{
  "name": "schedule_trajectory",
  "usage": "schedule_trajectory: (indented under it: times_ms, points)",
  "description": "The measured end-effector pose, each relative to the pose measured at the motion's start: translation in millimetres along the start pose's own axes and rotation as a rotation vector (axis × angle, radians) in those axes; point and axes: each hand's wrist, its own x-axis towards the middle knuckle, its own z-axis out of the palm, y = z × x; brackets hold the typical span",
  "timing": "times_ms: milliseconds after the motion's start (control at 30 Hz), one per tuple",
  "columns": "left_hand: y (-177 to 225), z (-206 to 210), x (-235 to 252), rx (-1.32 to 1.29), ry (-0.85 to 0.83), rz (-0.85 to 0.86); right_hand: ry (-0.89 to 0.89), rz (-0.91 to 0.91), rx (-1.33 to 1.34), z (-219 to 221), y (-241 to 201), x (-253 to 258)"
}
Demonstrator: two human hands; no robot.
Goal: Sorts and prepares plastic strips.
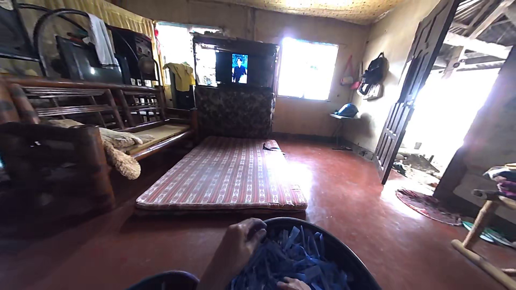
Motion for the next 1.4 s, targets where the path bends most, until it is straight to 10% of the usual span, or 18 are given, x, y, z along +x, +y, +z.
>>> schedule_trajectory:
  times_ms: [333,1033,1200,1400]
  points:
    - [-30.2,89.7,-19.8,-0.226,-0.498,0.070,0.562,-0.198,0.401,-28.3,-0.4,-30.8]
    - [-32.2,56.9,-14.0,-0.004,0.062,-0.158,0.379,-0.130,0.683,-30.7,7.9,-30.0]
    - [-36.5,44.4,-13.8,0.173,-0.138,-0.299,0.498,-0.085,0.655,-35.1,19.5,-30.7]
    - [-29.7,79.5,-24.2,-0.065,-0.261,0.168,0.410,-0.129,0.595,-33.7,6.8,-31.7]
